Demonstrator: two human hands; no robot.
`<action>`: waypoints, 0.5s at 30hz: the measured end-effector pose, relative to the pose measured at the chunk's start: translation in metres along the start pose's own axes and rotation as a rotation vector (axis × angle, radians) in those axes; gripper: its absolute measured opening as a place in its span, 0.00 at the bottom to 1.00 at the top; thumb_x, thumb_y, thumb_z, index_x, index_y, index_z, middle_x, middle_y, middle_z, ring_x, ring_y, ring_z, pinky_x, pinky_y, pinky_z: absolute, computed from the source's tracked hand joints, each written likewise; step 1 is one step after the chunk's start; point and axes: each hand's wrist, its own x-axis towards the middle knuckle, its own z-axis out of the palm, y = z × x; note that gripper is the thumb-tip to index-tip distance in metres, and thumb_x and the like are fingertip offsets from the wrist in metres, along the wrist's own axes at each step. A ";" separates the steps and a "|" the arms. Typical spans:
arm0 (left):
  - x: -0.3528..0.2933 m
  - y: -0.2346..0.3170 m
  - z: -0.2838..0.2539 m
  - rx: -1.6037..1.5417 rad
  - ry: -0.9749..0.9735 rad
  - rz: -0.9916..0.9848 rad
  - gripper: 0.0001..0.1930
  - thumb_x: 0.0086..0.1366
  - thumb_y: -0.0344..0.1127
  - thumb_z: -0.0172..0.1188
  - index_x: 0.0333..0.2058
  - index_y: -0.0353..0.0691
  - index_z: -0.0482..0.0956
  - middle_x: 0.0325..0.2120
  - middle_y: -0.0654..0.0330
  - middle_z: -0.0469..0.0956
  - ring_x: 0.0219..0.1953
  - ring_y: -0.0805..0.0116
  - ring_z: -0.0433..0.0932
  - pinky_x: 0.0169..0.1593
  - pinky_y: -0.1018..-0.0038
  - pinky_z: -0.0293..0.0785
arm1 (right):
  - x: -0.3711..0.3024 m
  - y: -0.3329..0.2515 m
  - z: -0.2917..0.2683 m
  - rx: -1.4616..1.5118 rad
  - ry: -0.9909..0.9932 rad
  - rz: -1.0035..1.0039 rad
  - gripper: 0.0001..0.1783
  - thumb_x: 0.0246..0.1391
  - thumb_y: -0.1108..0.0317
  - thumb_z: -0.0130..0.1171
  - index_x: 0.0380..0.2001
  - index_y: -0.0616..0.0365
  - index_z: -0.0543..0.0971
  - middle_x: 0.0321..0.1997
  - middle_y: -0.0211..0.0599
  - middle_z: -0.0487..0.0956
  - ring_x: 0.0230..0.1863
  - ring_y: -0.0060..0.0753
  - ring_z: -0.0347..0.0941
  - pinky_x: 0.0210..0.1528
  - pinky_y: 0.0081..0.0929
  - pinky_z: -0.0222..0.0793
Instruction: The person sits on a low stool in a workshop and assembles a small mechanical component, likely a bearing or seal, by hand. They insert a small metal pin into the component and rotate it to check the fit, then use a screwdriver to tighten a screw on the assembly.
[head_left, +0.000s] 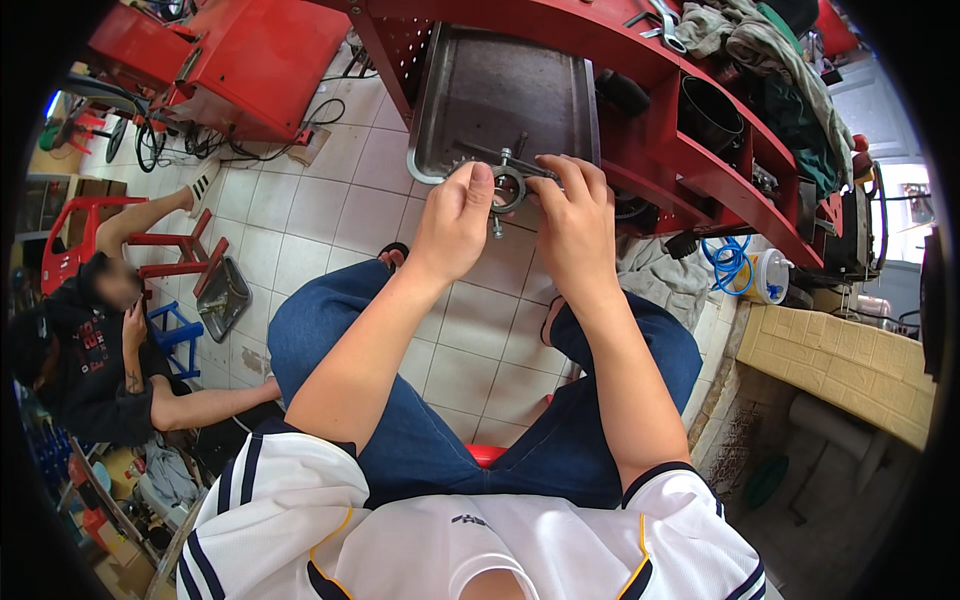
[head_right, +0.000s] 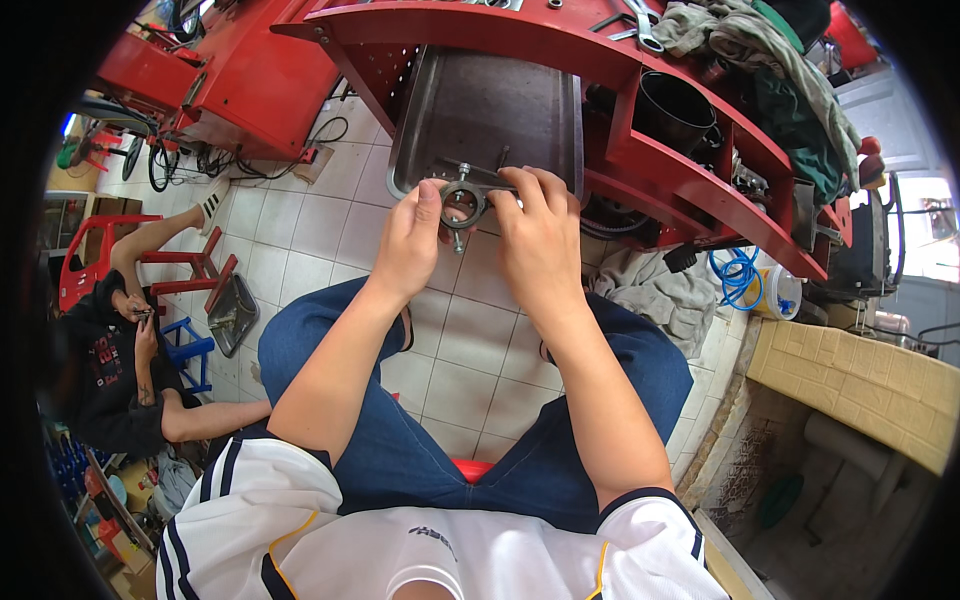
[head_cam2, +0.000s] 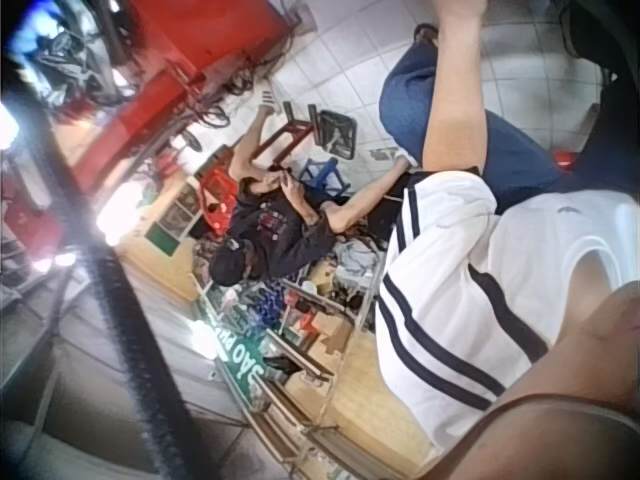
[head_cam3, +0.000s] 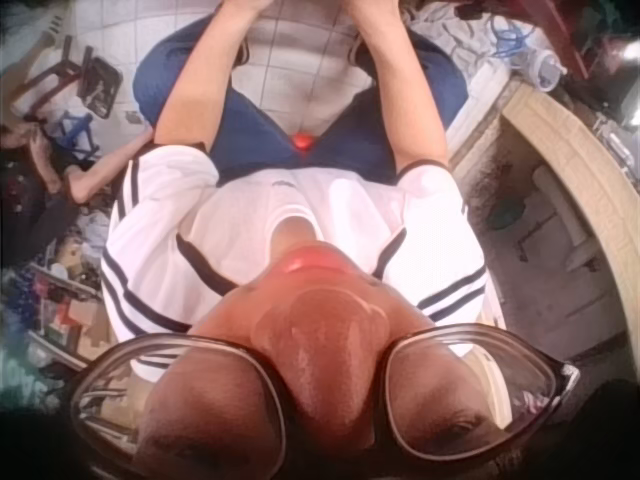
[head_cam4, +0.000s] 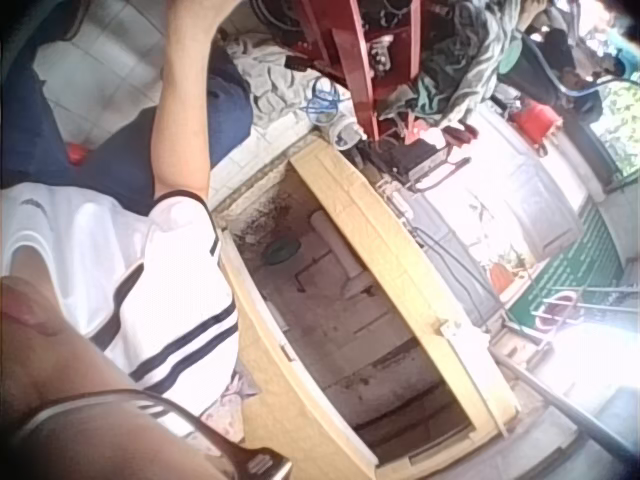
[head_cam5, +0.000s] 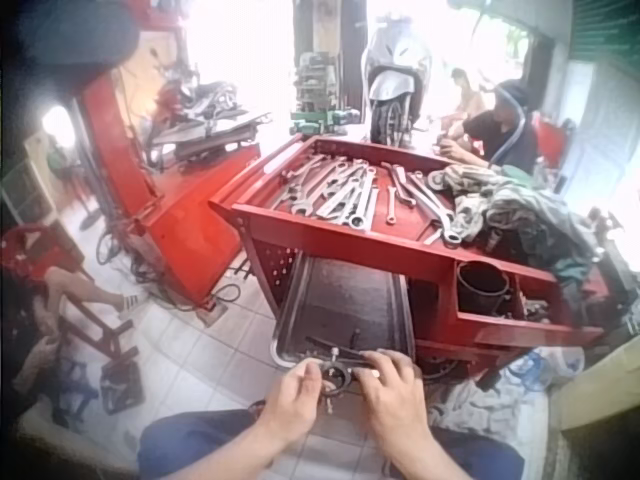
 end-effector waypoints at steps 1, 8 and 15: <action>0.000 -0.001 0.000 -0.004 0.004 0.003 0.36 0.75 0.66 0.33 0.42 0.37 0.78 0.28 0.63 0.81 0.30 0.78 0.75 0.34 0.79 0.70 | 0.000 0.000 0.000 0.006 -0.016 0.009 0.19 0.42 0.79 0.63 0.41 0.57 0.80 0.56 0.34 0.76 0.60 0.45 0.68 0.58 0.43 0.65; 0.000 0.007 0.001 -0.059 0.003 -0.026 0.37 0.76 0.65 0.29 0.41 0.37 0.79 0.28 0.63 0.81 0.30 0.77 0.75 0.35 0.79 0.70 | 0.004 -0.007 -0.005 0.048 0.028 0.130 0.22 0.41 0.78 0.66 0.43 0.55 0.78 0.56 0.35 0.75 0.60 0.46 0.68 0.59 0.44 0.64; -0.001 0.008 0.003 -0.016 -0.008 0.002 0.39 0.75 0.67 0.26 0.42 0.39 0.80 0.28 0.63 0.81 0.31 0.76 0.76 0.36 0.78 0.70 | 0.002 0.001 -0.006 -0.004 0.028 0.039 0.17 0.41 0.78 0.65 0.38 0.54 0.80 0.55 0.34 0.76 0.59 0.44 0.69 0.58 0.44 0.65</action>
